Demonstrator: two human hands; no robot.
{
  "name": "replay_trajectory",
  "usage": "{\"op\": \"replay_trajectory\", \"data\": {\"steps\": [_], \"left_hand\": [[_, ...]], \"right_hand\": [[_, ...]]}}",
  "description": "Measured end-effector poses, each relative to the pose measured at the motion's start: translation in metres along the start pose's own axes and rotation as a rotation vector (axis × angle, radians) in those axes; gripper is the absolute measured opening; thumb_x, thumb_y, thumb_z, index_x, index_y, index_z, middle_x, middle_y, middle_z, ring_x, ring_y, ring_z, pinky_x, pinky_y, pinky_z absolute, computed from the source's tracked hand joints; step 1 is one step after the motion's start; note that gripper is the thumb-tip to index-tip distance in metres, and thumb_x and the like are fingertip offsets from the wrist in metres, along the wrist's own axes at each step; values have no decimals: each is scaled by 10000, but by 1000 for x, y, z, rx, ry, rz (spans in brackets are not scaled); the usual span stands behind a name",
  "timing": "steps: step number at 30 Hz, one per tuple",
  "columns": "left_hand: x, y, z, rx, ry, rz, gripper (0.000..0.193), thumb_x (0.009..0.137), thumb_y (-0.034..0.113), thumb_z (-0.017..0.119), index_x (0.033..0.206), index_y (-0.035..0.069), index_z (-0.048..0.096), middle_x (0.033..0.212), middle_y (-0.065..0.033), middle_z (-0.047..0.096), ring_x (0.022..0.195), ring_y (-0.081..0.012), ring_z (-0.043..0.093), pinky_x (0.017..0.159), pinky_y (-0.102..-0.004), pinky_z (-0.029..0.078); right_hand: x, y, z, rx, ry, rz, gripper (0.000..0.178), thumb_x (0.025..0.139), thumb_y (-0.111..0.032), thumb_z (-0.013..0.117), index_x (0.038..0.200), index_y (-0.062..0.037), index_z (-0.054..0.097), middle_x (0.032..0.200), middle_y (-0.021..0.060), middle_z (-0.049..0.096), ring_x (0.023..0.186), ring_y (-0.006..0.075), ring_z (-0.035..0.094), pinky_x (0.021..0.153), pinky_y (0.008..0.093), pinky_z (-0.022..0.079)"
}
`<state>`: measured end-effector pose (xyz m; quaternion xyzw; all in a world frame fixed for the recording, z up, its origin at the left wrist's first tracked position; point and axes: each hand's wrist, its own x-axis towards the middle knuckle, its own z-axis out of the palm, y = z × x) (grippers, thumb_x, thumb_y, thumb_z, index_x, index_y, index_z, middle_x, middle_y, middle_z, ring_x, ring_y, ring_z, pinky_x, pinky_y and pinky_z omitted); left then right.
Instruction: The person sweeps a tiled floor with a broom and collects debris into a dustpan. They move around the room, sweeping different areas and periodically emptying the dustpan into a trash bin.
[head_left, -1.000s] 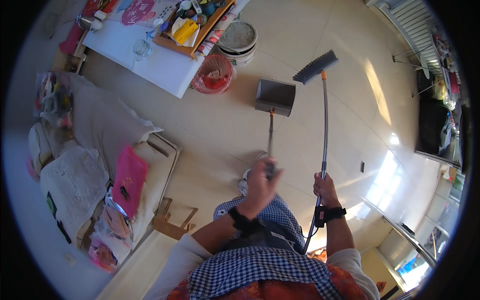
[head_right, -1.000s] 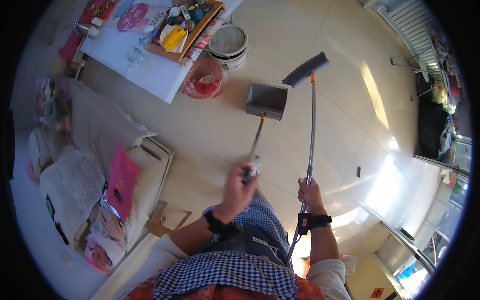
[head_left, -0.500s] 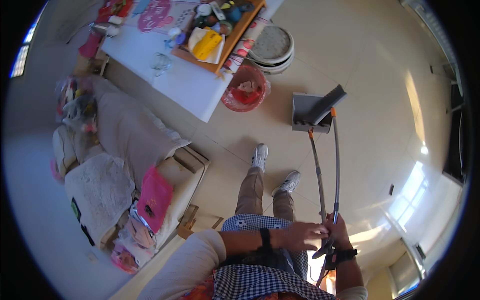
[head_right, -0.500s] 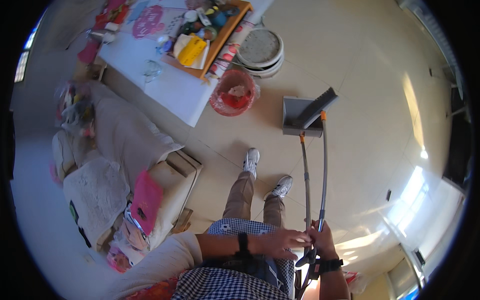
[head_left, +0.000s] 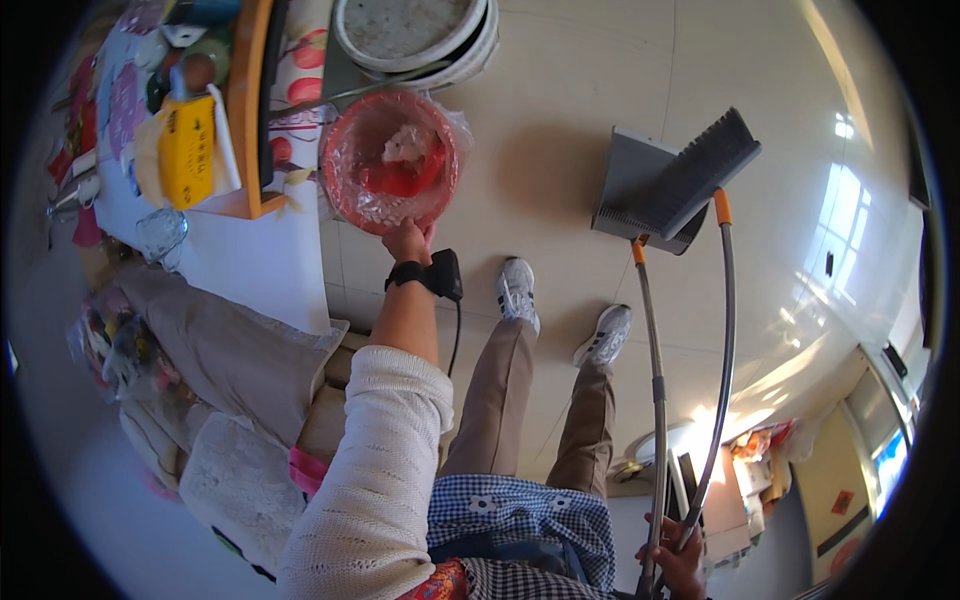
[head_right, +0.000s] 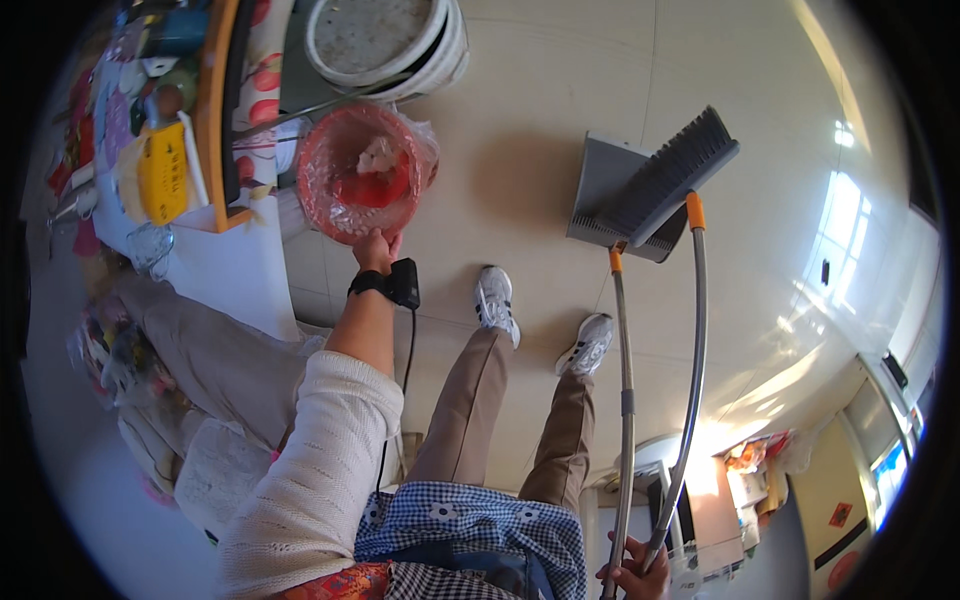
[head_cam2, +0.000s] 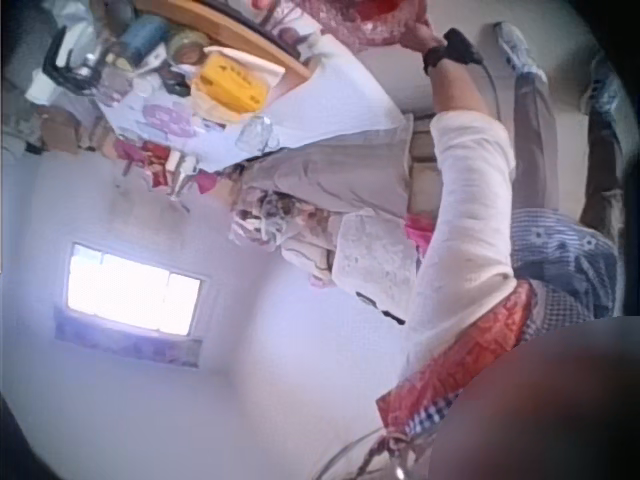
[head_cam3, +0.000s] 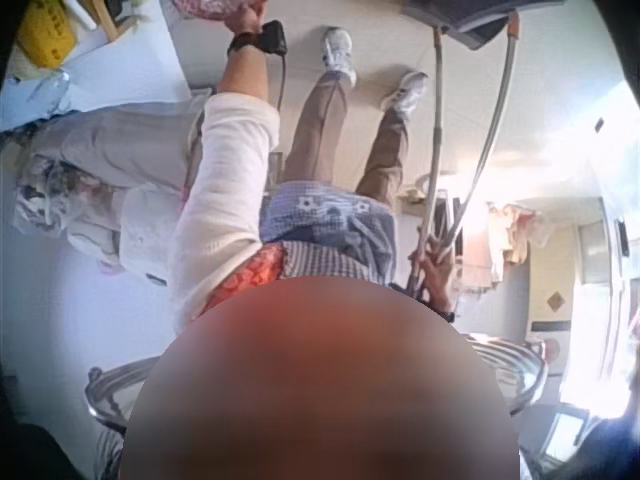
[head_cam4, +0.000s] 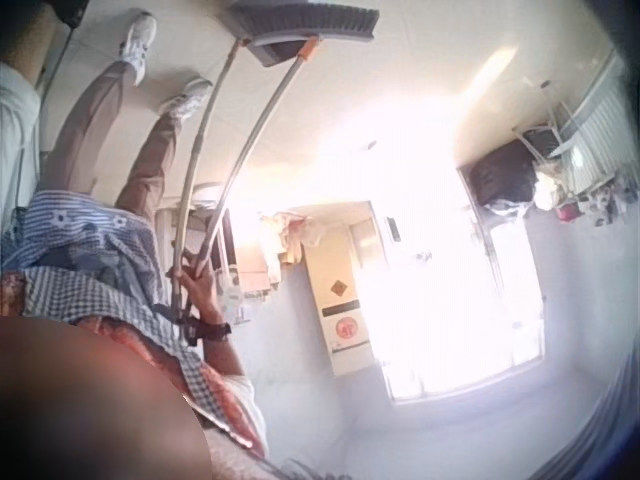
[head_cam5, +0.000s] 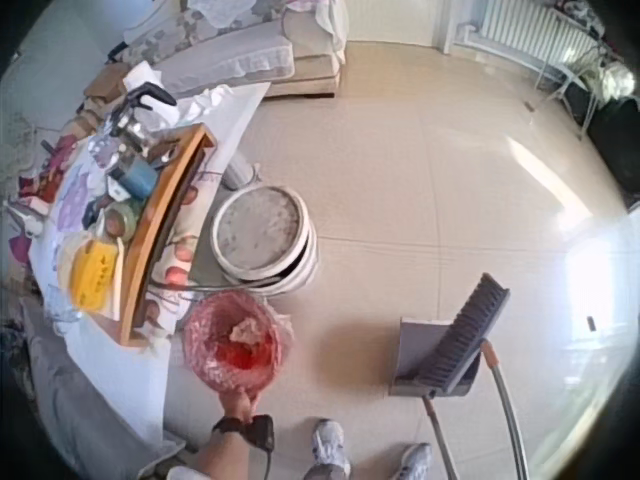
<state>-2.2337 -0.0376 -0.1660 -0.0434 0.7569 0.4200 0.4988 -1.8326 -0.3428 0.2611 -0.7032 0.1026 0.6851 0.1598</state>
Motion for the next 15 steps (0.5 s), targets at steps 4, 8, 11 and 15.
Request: {"op": "replay_trajectory", "data": {"steps": [4, 8, 11, 15], "left_hand": [[-36, -35, 16, -17, 110, 21, 428, 837, 34, 504, 1244, 87, 385, 1043, -106, 567, 803, -249, 605, 711, -363, 565], [-90, -67, 26, 78, -8, -109, 743, 848, 193, 593, 1384, 95, 88, 1310, -133, 340, 1032, -304, 506, 819, -429, 522], [-122, -79, 22, 99, -95, -261, 928, 836, 465, 586, 1417, 94, -35, 1332, -159, 317, 1061, -298, 506, 879, -384, 488], [-255, -94, -12, 496, -814, -533, 343, 896, 432, 484, 1018, 112, 489, 920, -13, 528, 872, -129, 542, 712, -284, 459]], "right_hand": [[-8, 14, -5, -24, -69, 42, 610, 758, -104, 689, 1211, 35, 303, 1202, 258, 509, 724, 227, 661, 529, 295, 571], [-11, 19, 6, 156, 56, -13, 410, 696, 1, 689, 878, -80, 331, 1194, 292, 482, 697, 300, 653, 602, 374, 564], [-6, 16, 15, 180, 22, -74, 403, 702, -6, 698, 882, -83, 346, 1188, 276, 494, 707, 287, 655, 617, 372, 562], [1, 9, 10, 165, -28, -127, 403, 709, 98, 655, 896, -48, 329, 1190, 281, 479, 756, 278, 659, 664, 376, 577]]}}
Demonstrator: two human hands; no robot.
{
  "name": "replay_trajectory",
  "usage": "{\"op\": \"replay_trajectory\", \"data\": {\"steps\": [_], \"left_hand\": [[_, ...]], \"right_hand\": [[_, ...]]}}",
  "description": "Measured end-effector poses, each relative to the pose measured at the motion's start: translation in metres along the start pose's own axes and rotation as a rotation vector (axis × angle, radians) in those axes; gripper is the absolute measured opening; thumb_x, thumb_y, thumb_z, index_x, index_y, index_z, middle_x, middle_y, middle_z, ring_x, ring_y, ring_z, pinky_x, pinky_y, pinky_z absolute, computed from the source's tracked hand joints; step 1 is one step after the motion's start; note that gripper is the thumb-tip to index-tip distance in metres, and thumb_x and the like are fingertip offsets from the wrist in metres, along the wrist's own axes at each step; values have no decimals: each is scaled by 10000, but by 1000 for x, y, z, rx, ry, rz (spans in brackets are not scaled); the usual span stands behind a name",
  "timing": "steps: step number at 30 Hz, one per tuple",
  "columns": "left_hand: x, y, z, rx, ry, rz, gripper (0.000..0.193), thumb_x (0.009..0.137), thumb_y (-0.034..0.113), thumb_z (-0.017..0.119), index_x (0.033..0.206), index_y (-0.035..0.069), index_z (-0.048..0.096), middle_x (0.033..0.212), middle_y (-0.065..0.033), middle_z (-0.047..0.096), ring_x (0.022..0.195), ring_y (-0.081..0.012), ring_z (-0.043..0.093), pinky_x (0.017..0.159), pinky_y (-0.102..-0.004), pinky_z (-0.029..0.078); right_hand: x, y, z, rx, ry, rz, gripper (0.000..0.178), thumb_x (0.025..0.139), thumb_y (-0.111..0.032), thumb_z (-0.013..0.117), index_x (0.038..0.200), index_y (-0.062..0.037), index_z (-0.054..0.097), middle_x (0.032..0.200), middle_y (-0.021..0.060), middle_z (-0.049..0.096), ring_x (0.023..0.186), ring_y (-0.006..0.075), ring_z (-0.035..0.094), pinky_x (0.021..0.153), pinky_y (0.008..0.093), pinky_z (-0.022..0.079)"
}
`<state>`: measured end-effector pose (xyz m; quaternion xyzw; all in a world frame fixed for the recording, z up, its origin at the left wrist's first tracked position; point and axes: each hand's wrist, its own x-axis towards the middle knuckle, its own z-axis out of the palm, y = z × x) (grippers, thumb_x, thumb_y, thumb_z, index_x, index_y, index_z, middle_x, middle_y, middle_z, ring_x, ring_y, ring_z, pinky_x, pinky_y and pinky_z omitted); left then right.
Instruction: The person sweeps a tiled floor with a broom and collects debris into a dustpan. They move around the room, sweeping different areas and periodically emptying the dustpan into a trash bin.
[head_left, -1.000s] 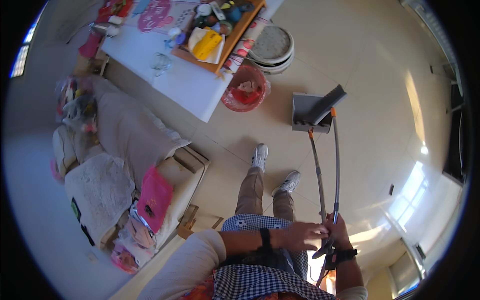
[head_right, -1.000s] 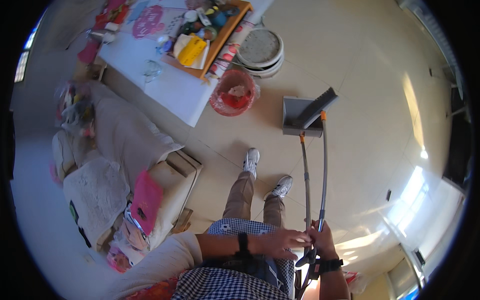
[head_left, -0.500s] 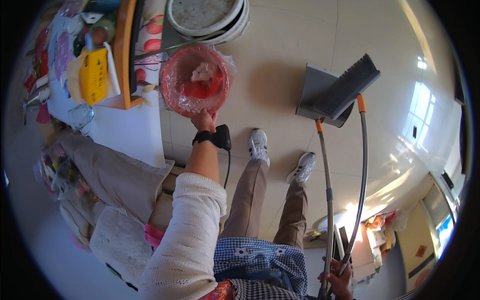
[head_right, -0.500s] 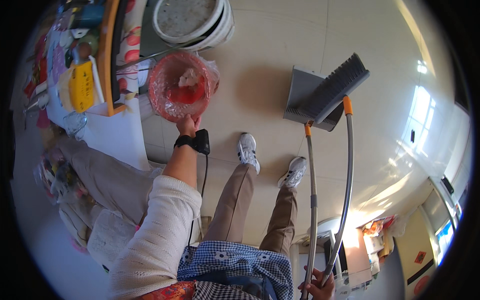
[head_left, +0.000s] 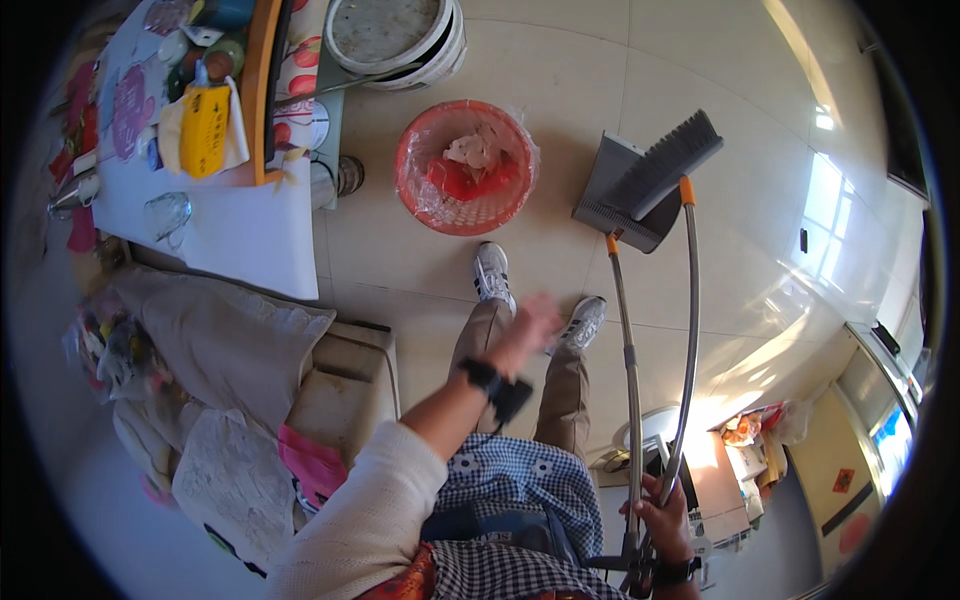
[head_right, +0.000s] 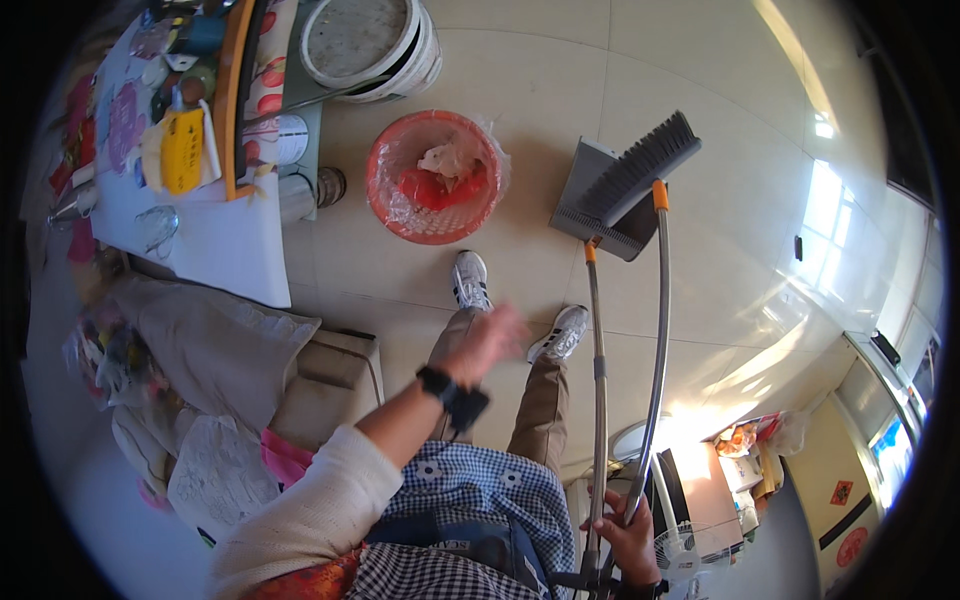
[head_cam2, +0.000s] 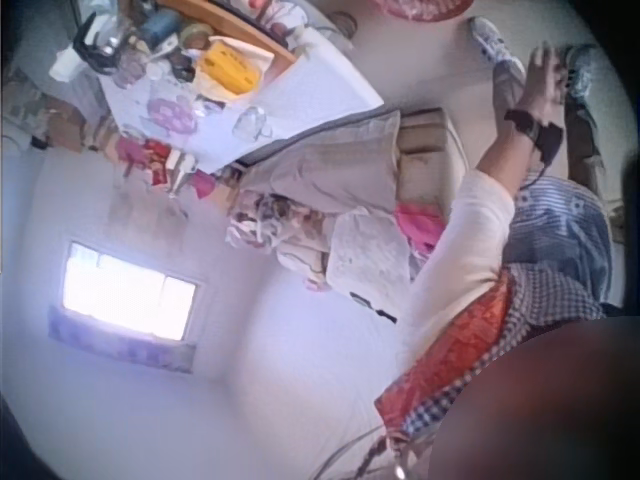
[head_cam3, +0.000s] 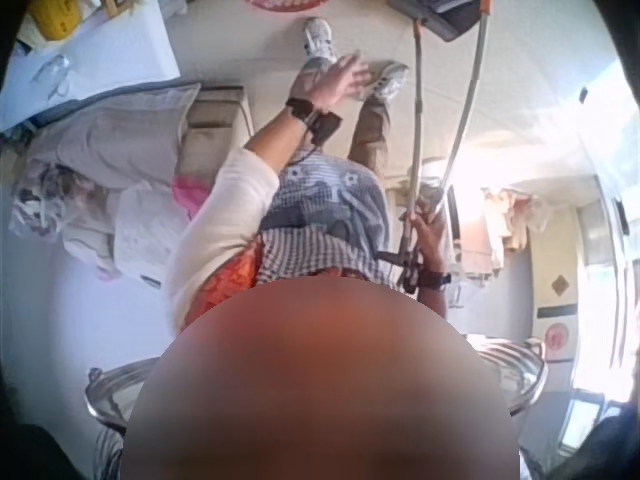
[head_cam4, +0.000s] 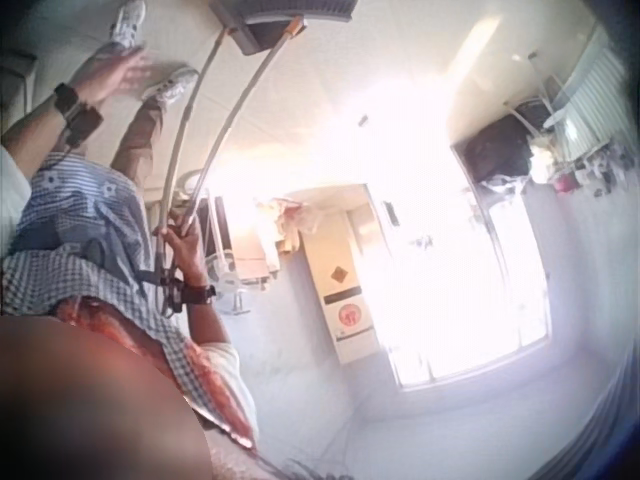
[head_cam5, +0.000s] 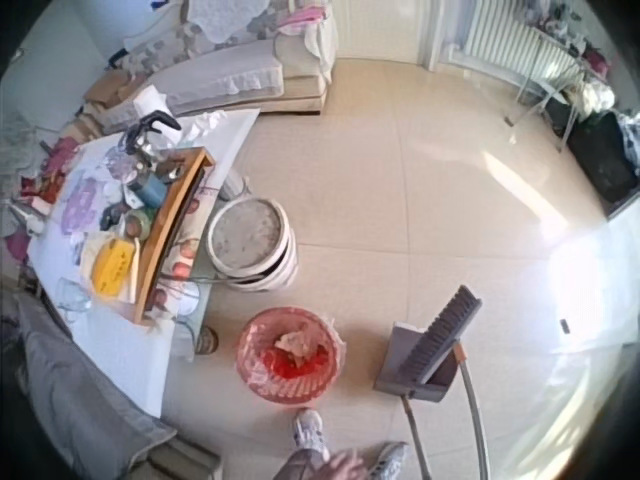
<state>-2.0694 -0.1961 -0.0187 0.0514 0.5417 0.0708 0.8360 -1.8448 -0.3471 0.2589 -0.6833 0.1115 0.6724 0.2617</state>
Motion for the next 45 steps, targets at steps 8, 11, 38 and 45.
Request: {"op": "replay_trajectory", "data": {"steps": [8, 11, 38, 45], "left_hand": [[-236, -34, 148, 493, -832, 113, 1075, 786, 472, 654, 1416, 91, -130, 1453, -213, 154, 1177, -276, 463, 944, -359, 423], [-268, -44, 174, 568, -739, 190, 1185, 718, 475, 721, 1403, 78, -161, 1457, -253, 53, 1248, -318, 381, 976, -386, 397], [-487, -166, -36, -143, 371, 864, 325, 901, 312, 551, 1111, 65, 573, 558, 65, 344, 454, -30, 326, 429, -204, 274], [-470, -217, -85, -744, 126, 722, 494, 900, 544, 414, 1102, 113, 542, 506, 67, 237, 406, -49, 224, 427, -203, 239]], "right_hand": [[17, -13, -27, -396, -68, -180, 285, 768, -67, 660, 904, -16, 414, 949, 130, 578, 726, 146, 582, 599, 257, 491], [30, -17, -26, -345, -129, -232, 274, 753, -86, 696, 891, -14, 470, 817, 64, 565, 692, 136, 568, 561, 268, 483], [-107, 48, -42, -229, 129, -869, 267, 937, -312, 462, 776, -106, 407, 513, -39, 346, 385, 68, 351, 369, 240, 365], [-109, 32, -19, -410, 145, -805, 278, 934, -340, 451, 878, -71, 491, 535, -38, 371, 404, 60, 374, 365, 222, 342]]}}
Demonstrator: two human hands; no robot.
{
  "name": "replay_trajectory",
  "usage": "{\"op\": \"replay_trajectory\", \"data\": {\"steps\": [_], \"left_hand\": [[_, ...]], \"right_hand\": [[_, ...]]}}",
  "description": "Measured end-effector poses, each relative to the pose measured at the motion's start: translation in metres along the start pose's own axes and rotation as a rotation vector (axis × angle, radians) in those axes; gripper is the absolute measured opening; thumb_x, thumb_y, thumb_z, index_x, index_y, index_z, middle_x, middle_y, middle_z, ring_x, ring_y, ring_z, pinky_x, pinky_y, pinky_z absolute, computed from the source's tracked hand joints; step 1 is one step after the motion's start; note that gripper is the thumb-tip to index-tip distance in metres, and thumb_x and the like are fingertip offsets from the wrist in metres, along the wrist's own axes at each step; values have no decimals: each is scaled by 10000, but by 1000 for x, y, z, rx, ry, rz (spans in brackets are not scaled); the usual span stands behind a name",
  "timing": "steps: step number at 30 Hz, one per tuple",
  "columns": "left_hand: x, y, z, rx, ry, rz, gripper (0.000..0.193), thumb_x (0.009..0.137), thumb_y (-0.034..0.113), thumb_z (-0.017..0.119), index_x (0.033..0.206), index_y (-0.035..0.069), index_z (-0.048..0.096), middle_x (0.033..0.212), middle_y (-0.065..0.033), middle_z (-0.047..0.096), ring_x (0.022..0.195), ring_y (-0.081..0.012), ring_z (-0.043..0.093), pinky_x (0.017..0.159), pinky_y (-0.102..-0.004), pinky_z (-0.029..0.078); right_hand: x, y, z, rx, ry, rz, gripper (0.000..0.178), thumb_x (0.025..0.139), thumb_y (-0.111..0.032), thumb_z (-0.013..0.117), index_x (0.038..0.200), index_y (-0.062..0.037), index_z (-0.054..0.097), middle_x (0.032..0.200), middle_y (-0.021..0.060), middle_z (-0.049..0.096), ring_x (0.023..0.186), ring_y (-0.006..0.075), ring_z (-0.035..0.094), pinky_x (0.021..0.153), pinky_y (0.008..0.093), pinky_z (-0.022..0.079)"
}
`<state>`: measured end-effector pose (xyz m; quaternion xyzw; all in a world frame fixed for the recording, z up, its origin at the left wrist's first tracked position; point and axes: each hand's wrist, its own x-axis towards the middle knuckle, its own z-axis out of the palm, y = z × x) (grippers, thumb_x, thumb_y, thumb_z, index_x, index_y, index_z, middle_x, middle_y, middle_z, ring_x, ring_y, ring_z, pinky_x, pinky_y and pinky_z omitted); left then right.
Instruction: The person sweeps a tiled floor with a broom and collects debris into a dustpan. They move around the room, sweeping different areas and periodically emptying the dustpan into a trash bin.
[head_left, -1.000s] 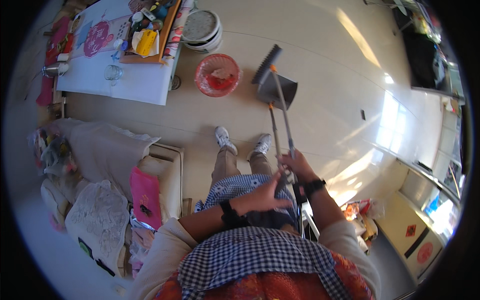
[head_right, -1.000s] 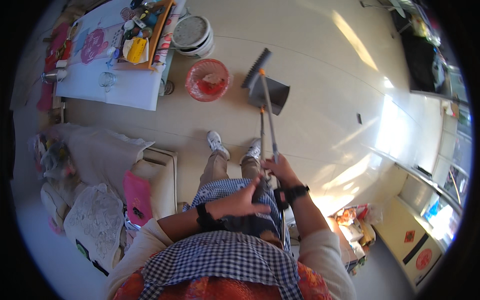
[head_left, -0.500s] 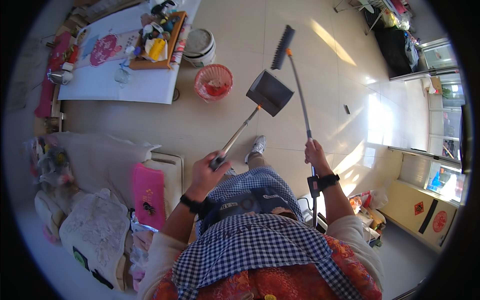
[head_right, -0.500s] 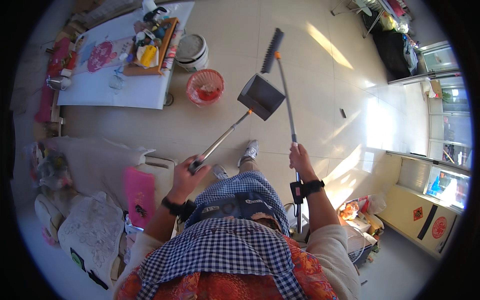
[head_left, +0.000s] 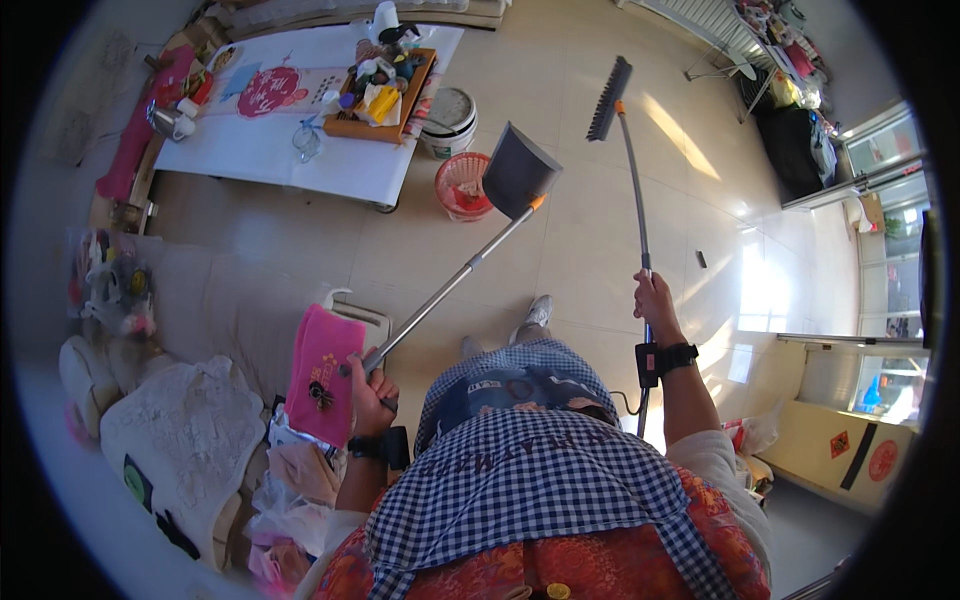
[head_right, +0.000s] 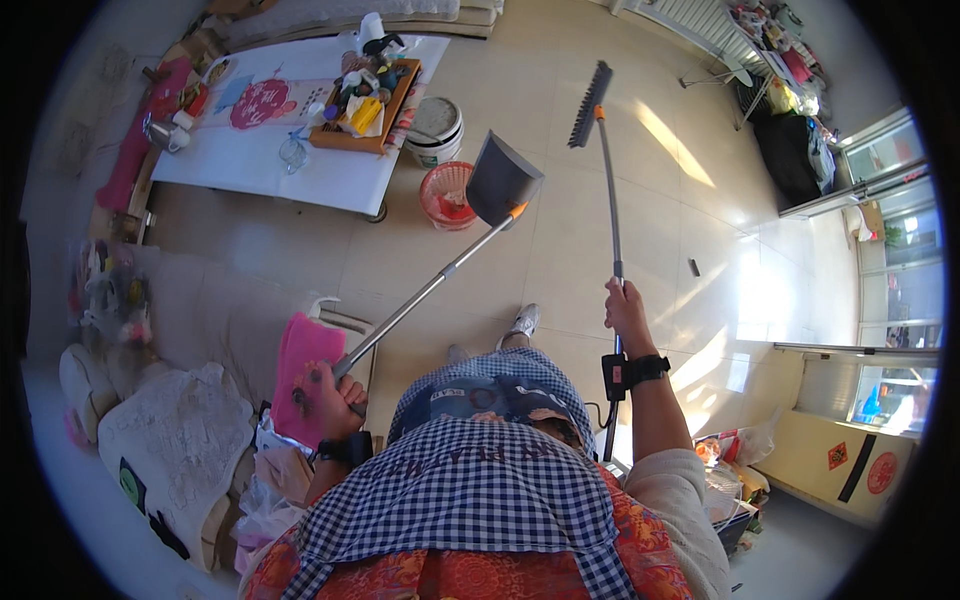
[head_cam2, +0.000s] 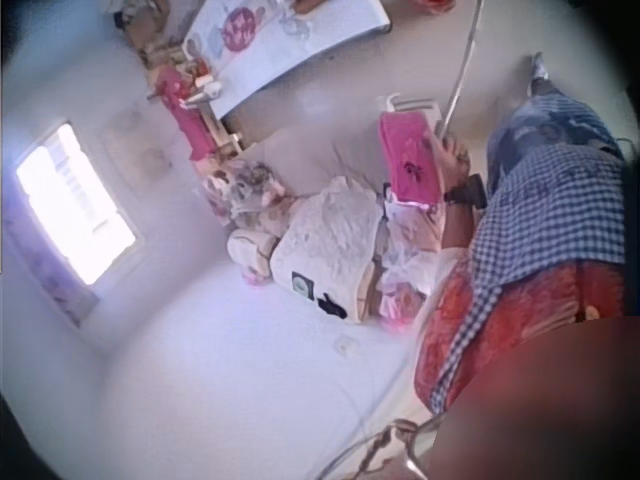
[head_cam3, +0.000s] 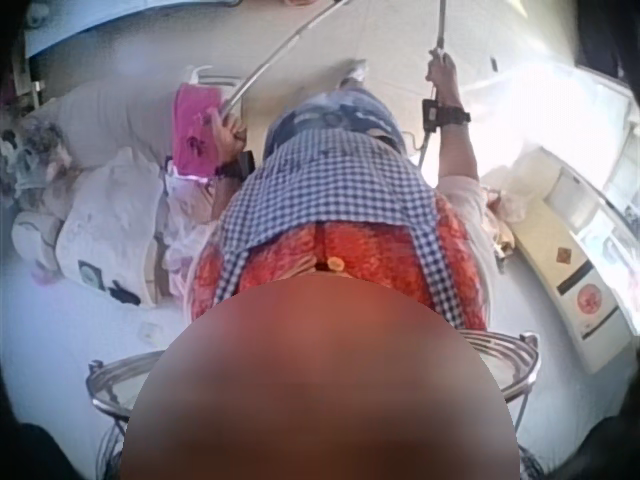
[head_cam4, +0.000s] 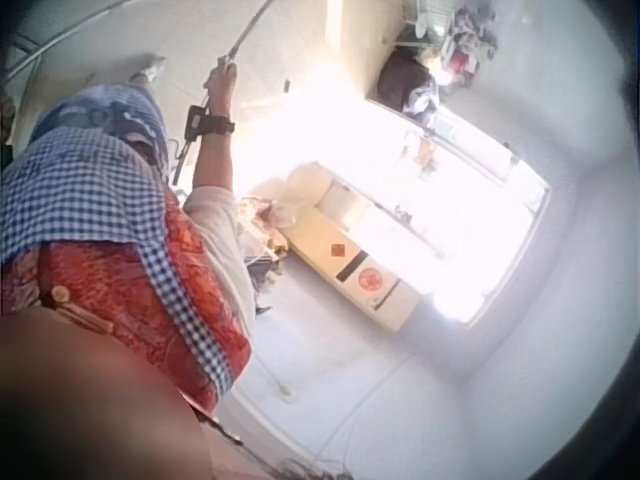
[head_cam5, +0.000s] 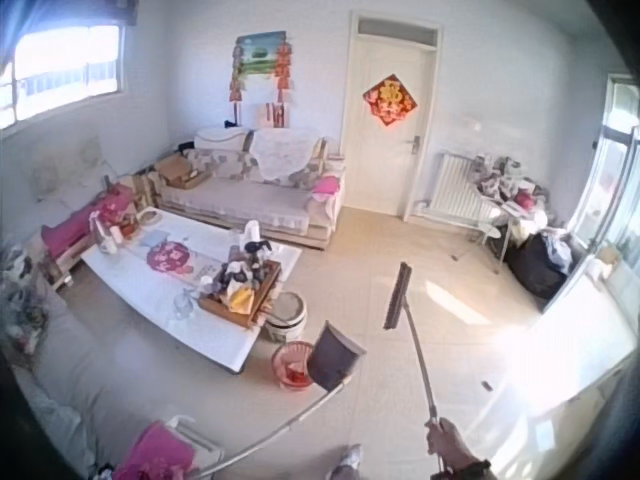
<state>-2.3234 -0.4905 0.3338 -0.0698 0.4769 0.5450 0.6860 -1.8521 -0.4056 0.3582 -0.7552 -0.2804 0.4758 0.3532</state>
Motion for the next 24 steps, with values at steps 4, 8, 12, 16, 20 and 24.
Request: {"op": "replay_trajectory", "data": {"steps": [4, 8, 12, 16, 20, 24], "left_hand": [[17, -17, -28, -203, -1, -71, 534, 866, 598, 413, 1110, 144, 555, 490, 76, 248, 406, -41, 252, 430, -196, 266], [34, -39, -51, -466, -64, -165, 556, 830, 633, 433, 1084, 161, 580, 485, 83, 274, 407, -37, 286, 426, -193, 291], [48, -64, -54, -602, 39, -192, 552, 827, 635, 445, 940, 109, 570, 515, 50, 346, 452, -66, 369, 470, -205, 370], [57, -83, -29, -328, 136, -97, 388, 882, 438, 484, 906, 55, 539, 687, -43, 546, 556, -118, 490, 551, -241, 456], [62, -88, -12, -304, 102, -197, 237, 847, 240, 473, 939, 35, 548, 836, -79, 636, 608, -116, 548, 581, -242, 469], [58, -91, -15, -371, 58, -188, 336, 856, 272, 454, 1035, 7, 554, 810, -64, 637, 608, -101, 547, 587, -226, 463]], "right_hand": [[16, 17, 32, -235, -18, 0, 296, 905, -318, 483, 812, -41, 532, 558, 21, 472, 468, 124, 466, 427, 287, 388], [36, 38, 53, -547, -87, -143, 362, 894, -320, 490, 734, 3, 525, 602, 110, 550, 561, 235, 540, 533, 386, 417], [53, 47, 60, -625, -246, -76, 345, 893, -312, 490, 758, 3, 528, 634, 132, 563, 590, 269, 545, 561, 404, 425], [63, 44, 72, -735, -240, -225, 340, 894, -323, 488, 810, 3, 537, 695, 167, 590, 665, 333, 570, 609, 434, 440], [59, 28, 80, -809, -163, -236, 332, 898, -333, 479, 863, -10, 550, 770, 206, 607, 750, 402, 579, 653, 475, 445], [41, 9, 84, -852, -182, -293, 297, 907, -318, 454, 1016, -53, 531, 805, 211, 613, 767, 408, 587, 661, 491, 448]]}}
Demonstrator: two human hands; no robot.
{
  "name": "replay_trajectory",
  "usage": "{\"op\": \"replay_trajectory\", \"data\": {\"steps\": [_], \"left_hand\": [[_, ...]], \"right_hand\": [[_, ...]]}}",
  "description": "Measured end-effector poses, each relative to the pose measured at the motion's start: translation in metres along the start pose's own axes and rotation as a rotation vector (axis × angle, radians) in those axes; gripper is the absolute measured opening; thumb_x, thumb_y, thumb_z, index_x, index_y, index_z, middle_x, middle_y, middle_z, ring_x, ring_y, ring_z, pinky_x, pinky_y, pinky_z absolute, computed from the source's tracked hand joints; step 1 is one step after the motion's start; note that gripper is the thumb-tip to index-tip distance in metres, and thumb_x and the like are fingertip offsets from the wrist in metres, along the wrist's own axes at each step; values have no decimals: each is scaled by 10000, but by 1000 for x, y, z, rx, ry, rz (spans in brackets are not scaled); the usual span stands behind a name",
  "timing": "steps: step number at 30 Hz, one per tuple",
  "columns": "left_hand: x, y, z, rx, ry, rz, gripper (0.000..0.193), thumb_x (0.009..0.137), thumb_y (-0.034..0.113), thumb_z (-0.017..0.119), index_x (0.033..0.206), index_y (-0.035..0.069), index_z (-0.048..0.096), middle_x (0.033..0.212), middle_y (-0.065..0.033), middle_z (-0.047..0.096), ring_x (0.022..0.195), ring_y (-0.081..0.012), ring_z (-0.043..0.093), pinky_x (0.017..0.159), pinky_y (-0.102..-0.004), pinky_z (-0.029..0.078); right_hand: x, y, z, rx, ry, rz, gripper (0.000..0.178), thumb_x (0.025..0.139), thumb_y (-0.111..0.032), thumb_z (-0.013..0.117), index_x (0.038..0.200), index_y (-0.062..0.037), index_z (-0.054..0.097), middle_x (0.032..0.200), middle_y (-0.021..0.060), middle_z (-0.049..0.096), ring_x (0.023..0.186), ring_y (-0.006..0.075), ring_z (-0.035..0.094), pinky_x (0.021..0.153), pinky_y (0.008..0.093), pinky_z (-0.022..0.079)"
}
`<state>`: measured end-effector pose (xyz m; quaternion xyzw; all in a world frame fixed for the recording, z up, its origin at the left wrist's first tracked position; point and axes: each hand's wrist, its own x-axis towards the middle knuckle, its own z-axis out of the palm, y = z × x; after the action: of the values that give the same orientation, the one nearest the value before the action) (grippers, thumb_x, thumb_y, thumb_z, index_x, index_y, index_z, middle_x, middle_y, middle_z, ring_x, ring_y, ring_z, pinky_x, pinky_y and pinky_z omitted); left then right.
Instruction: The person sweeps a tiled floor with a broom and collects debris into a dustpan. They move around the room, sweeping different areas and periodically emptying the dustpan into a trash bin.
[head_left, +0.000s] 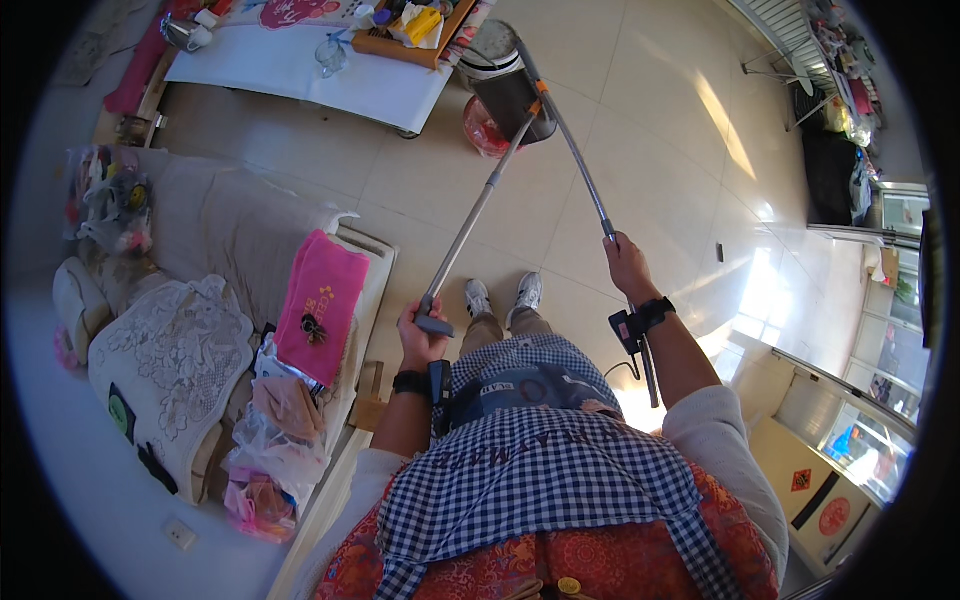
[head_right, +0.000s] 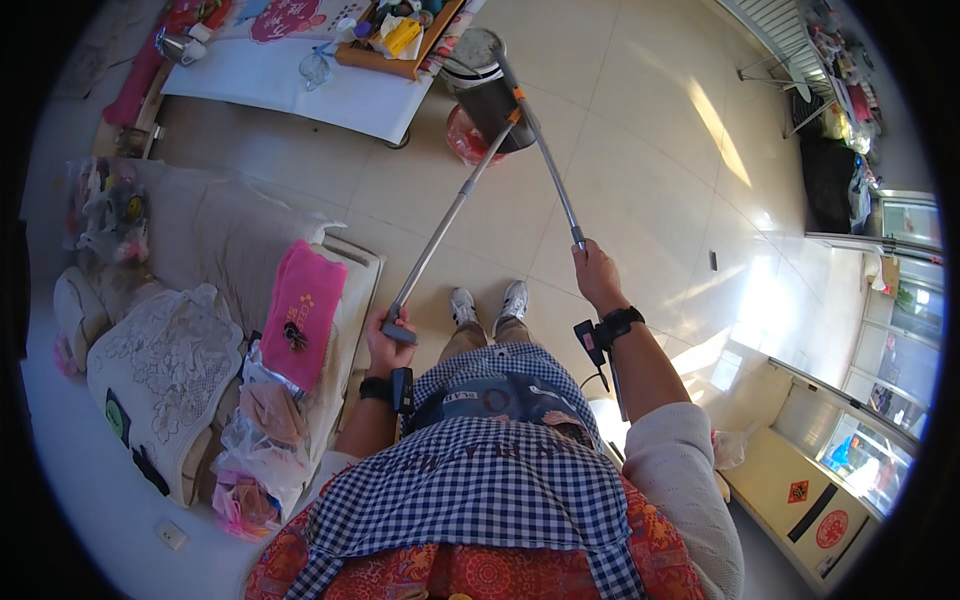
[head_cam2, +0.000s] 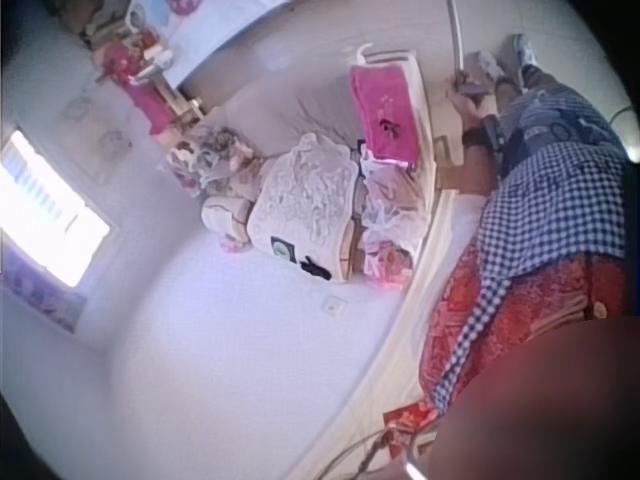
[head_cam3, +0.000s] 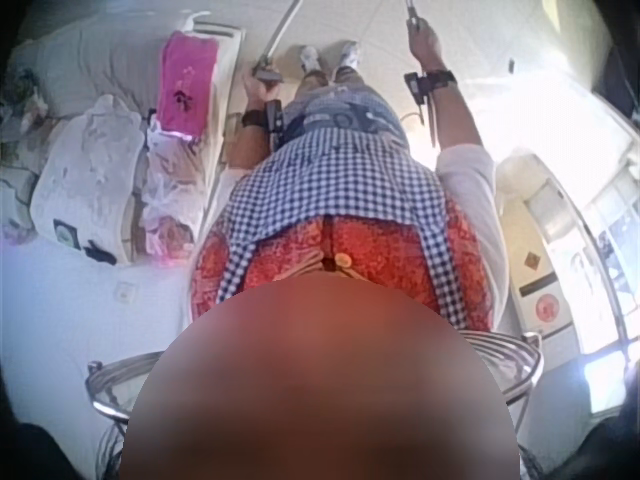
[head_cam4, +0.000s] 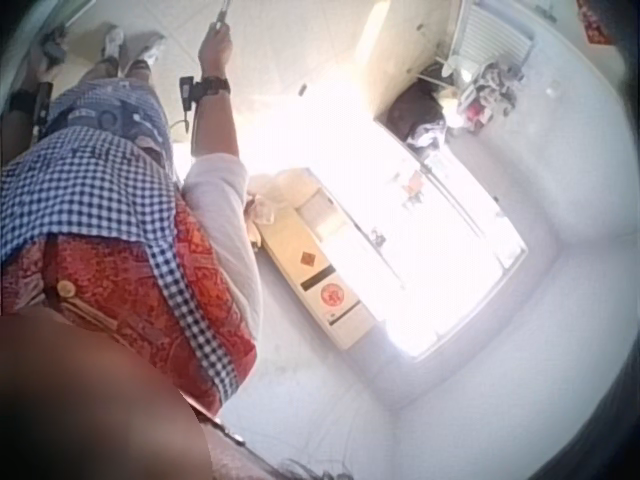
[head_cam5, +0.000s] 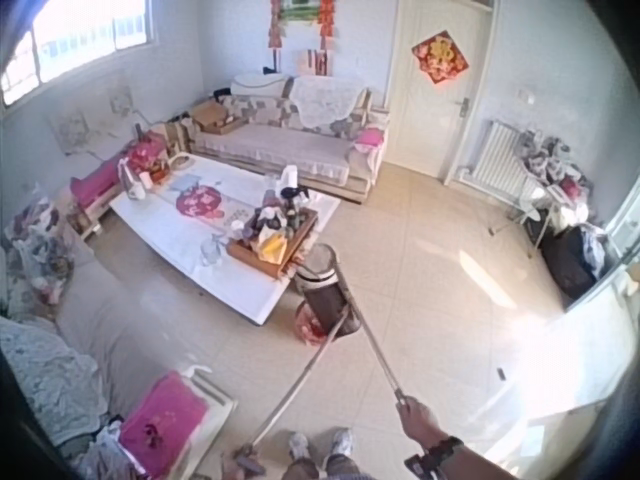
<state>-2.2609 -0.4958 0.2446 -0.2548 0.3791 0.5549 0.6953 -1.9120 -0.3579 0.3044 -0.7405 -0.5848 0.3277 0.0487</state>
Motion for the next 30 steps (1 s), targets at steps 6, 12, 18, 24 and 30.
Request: {"op": "replay_trajectory", "data": {"steps": [6, 12, 18, 24, 30], "left_hand": [[-19, -5, -17, -156, -39, -78, 426, 858, 299, 432, 1121, -19, 539, 717, -26, 602, 591, -93, 529, 581, -205, 443], [-26, -4, -28, -175, -25, -80, 428, 859, 299, 428, 1118, -21, 542, 664, -11, 553, 591, -92, 511, 578, -204, 435], [-38, 5, -34, -65, -58, -16, 410, 861, 293, 438, 1106, -20, 538, 664, -19, 544, 597, -102, 491, 562, -214, 422], [-65, 21, -27, -5, -41, 9, 405, 871, 298, 450, 1111, -18, 529, 658, -25, 524, 603, -116, 472, 561, -216, 417], [-97, 46, -25, 68, -45, 17, 471, 879, 323, 440, 1209, -11, 471, 677, -21, 507, 617, -112, 477, 575, -225, 445]], "right_hand": [[-17, -10, 1, 29, 51, -43, 412, 914, -290, 436, 1291, -125, 404, 873, 214, 622, 819, 410, 591, 697, 473, 467], [-15, -11, 9, 110, -2, -73, 379, 905, -248, 462, 1255, -101, 447, 865, 221, 615, 810, 398, 593, 691, 450, 466], [-25, -9, 0, 163, 22, -34, 354, 910, -219, 468, 1242, -95, 460, 676, 145, 545, 596, 260, 543, 559, 366, 427], [-33, -4, 6, 436, -34, 87, 357, 916, -202, 482, 1254, -90, 467, 590, 16, 465, 511, 82, 437, 467, 256, 367], [-28, 3, 5, 632, 28, 189, 392, 930, -238, 483, 1302, -126, 430, 525, -65, 360, 397, 30, 314, 343, 202, 262]]}}
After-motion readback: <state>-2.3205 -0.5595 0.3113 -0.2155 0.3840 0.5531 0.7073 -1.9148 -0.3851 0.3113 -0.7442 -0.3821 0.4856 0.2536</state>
